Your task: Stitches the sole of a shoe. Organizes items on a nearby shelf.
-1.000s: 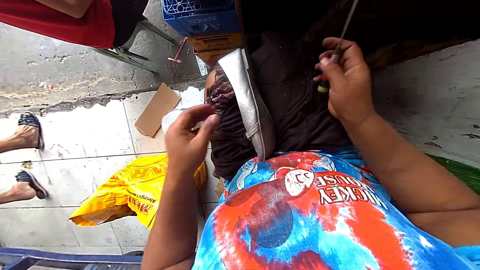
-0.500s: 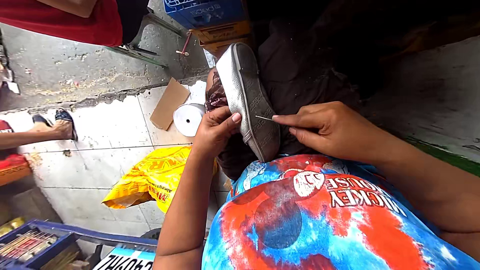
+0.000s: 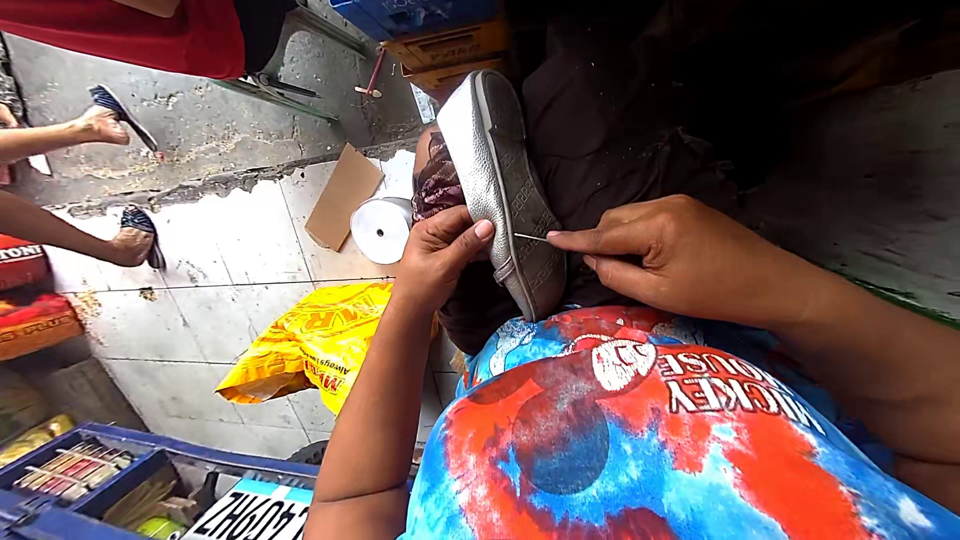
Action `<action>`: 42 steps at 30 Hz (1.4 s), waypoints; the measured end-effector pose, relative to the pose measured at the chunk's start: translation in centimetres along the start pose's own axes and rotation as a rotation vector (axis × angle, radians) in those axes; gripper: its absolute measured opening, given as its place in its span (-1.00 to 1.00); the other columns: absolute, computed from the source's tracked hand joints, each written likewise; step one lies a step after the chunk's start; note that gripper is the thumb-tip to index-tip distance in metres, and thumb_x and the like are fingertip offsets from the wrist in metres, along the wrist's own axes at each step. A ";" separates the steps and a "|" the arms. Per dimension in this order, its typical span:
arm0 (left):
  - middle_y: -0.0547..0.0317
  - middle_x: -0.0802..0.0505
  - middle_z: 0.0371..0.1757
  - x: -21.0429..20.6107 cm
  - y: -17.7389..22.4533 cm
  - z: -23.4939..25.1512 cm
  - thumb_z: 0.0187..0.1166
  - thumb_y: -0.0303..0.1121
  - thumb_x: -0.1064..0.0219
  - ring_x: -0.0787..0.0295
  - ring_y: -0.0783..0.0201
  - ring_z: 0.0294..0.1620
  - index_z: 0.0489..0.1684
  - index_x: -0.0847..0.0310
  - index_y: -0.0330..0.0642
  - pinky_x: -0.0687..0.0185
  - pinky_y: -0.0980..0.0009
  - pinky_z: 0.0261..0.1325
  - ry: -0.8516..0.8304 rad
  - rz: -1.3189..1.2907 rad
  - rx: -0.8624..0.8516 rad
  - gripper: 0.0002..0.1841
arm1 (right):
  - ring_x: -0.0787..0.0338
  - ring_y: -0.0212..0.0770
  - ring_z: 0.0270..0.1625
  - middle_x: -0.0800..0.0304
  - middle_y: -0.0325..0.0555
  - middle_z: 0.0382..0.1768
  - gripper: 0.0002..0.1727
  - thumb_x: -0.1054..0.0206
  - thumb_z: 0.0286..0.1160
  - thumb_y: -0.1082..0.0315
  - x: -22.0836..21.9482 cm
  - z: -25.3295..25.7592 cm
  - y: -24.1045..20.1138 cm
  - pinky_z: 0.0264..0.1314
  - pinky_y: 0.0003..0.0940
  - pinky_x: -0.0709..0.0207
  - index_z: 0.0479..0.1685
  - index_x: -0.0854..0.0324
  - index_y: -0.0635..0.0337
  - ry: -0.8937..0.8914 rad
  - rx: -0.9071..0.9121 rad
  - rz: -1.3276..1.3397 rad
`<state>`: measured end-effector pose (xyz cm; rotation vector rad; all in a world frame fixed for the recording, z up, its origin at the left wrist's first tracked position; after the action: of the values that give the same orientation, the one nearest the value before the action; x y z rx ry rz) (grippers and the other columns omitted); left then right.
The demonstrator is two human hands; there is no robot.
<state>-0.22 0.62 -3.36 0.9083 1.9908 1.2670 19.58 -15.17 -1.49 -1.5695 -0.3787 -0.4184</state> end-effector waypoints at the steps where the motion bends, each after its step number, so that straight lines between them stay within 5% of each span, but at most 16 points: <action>1: 0.41 -0.91 -0.23 -0.1 0.0 0.0 0.67 -0.48 -0.26 -0.86 0.51 -0.25 -0.10 -0.80 -0.05 -0.84 0.49 -0.06 0.007 0.016 -0.006 -0.83 | -0.55 -0.54 -0.47 -0.66 -0.42 -0.50 -0.54 -0.18 0.50 0.28 0.2 0.0 -0.1 -0.51 -0.59 -0.35 0.31 -0.83 -0.18 -0.011 -0.001 -0.019; 7: 0.41 -0.90 -0.28 -0.7 -0.1 0.3 0.66 -0.49 -0.26 -0.84 0.52 -0.28 -0.14 -0.79 -0.08 -0.83 0.50 -0.09 0.011 0.055 -0.049 -0.84 | -0.51 -0.51 -0.50 -0.64 -0.41 -0.51 -0.54 -0.18 0.51 0.28 1.2 0.2 -0.8 -0.53 -0.56 -0.31 0.33 -0.82 -0.21 -0.056 -0.013 -0.108; 12: 0.41 -0.87 -0.27 -1.4 0.5 0.7 0.66 -0.44 -0.26 -0.79 0.62 -0.25 -0.08 -0.73 -0.25 -0.76 0.59 -0.07 -0.099 0.354 -0.174 -0.86 | -0.67 -0.27 -0.45 -0.75 -0.23 -0.45 -0.57 -0.19 0.57 0.28 2.2 0.8 -2.5 -0.46 -0.25 -0.49 0.33 -0.82 -0.17 -0.202 -0.088 -0.309; 16: 0.30 -0.82 -0.37 -2.5 0.9 0.7 0.67 -0.46 -0.25 -0.72 0.63 -0.39 -0.14 -0.72 -0.31 -0.67 0.67 -0.24 -0.096 0.540 -0.250 -0.86 | -0.75 -0.15 -0.28 -0.80 -0.12 -0.33 -0.59 -0.20 0.68 0.26 2.5 2.0 -3.9 -0.28 -0.14 -0.58 0.43 -0.76 -0.14 -0.378 -0.216 -0.397; 28: 0.31 -0.67 -0.61 -2.8 0.4 1.0 0.60 -0.40 -0.24 -0.51 0.58 -0.63 -0.41 -0.68 -0.21 -0.40 0.63 -0.53 0.017 0.703 -0.298 -0.82 | -0.75 -0.14 -0.30 -0.80 -0.21 -0.40 -0.64 -0.29 0.59 0.29 0.5 6.0 -5.6 -0.33 -0.14 -0.51 0.28 -0.83 -0.12 -0.567 -0.253 -0.604; 34: 0.29 -0.64 -0.59 -3.1 0.3 1.7 0.63 -0.33 -0.23 -0.52 0.52 -0.57 -0.42 -0.64 -0.19 -0.39 0.52 -0.46 -0.009 0.659 -0.292 -0.79 | -0.78 -0.13 -0.36 -0.82 -0.14 -0.44 -0.63 -0.30 0.51 0.39 0.9 5.1 -4.2 -0.35 -0.10 -0.61 0.23 -0.87 -0.01 -0.423 -0.116 -0.504; 39: 0.06 -0.89 -0.12 -4.1 0.7 0.8 0.64 -0.32 -0.33 -0.85 0.29 -0.10 0.08 -0.78 -0.27 -0.74 0.32 0.11 -0.105 0.615 -0.380 -0.76 | -0.79 -0.32 -0.27 -0.87 -0.16 -0.28 -0.61 -0.23 0.57 0.40 4.9 2.1 -1.0 -0.12 -0.33 -0.72 0.31 -0.80 0.10 -0.349 -0.009 -0.354; 42: 0.03 -0.87 -0.26 -3.9 -0.2 -0.2 0.55 -0.42 -0.40 -0.84 0.17 -0.21 -0.16 -0.86 -0.24 -0.74 0.22 -0.06 -0.058 0.667 -0.456 -0.87 | -0.79 -0.43 -0.16 -0.86 -0.08 -0.05 -0.65 -0.22 0.62 0.40 6.5 0.2 1.1 -0.02 -0.49 -0.72 0.28 -0.75 0.26 -0.314 -0.103 -0.272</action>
<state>1.89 -2.64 -2.96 1.3969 1.2846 1.9194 25.81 -15.15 0.75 -1.6941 -0.8297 -0.4042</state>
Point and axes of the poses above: each hand's wrist, its own z-axis towards the middle knuckle, its own x-axis out of the back of the hand, y = z × x, the point moved 3 cm from there along z, towards the middle knuckle
